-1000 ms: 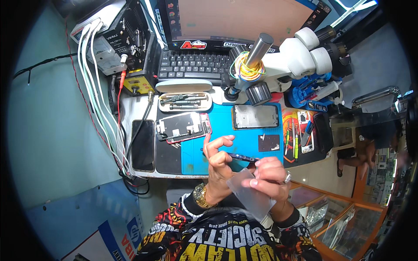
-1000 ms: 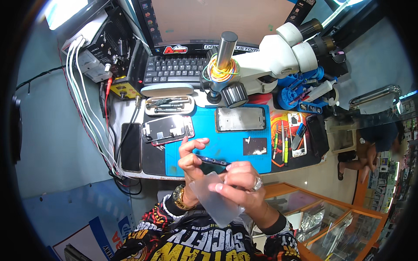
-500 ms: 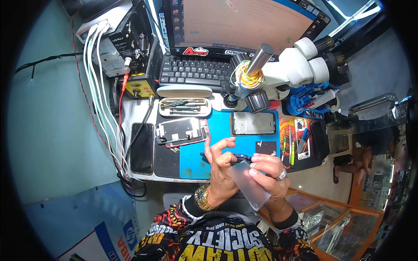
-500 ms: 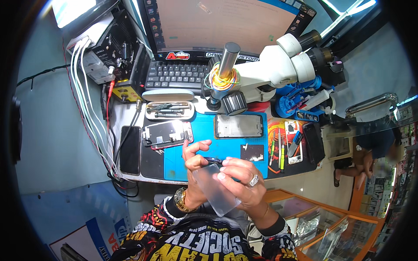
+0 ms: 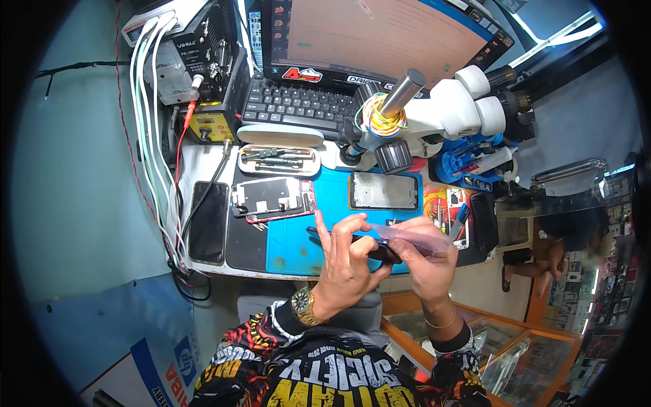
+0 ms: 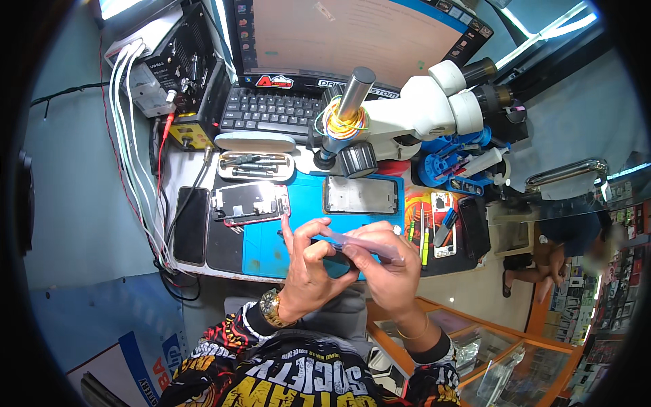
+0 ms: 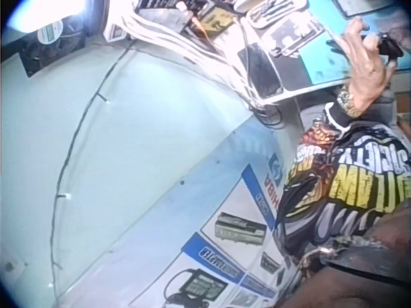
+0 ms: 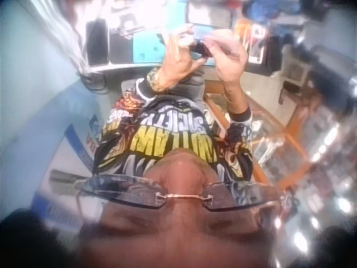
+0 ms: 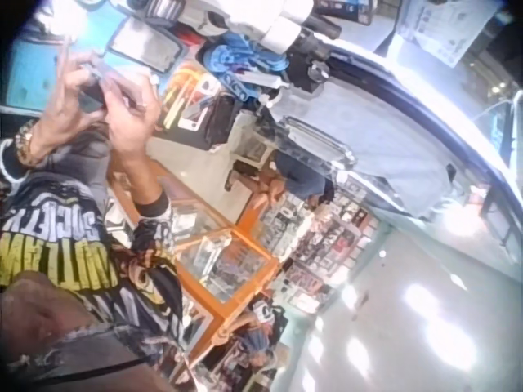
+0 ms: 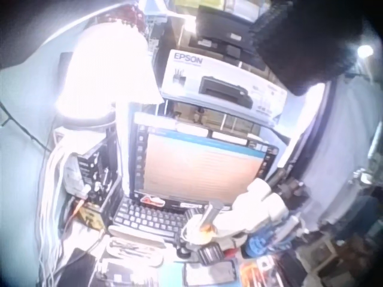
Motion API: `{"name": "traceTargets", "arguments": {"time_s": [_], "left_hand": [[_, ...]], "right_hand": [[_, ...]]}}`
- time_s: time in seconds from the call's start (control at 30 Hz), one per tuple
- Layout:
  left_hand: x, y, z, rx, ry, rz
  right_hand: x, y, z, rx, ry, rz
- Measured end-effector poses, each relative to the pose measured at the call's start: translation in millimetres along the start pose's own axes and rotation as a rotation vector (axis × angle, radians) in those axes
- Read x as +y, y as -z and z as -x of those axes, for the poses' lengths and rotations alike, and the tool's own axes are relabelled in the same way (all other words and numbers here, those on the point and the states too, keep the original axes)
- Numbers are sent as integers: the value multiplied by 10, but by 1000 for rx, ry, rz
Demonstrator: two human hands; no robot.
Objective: The person performs a screen replacement on a mobile phone, using a small tool to pry the screen away from the frame and applying adhesive to the edges.
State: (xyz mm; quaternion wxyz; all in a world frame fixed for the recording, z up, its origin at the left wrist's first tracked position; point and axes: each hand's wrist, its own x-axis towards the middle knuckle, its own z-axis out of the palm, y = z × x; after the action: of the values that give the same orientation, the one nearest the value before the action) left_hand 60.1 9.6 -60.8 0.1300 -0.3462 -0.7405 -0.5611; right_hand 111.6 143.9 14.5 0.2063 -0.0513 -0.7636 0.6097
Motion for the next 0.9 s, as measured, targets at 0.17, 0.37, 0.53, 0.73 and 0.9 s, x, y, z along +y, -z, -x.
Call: {"name": "traceTargets", "arguments": {"time_s": [0.17,0.37,0.53,0.73,0.9], "left_hand": [[4,20,22,18,14,31],[-53,90,89,38,9,24],[-121,96,117,28,-3,-5],[-154,74,114,26,2,-50],[-160,73,43,-36,-20,96]], "right_hand": [[103,-69,67,-26,201,160],[155,-192,142,-30,260,179],[236,-200,152,23,301,186],[265,-225,171,112,244,169],[226,-35,32,-23,532,258]]}}
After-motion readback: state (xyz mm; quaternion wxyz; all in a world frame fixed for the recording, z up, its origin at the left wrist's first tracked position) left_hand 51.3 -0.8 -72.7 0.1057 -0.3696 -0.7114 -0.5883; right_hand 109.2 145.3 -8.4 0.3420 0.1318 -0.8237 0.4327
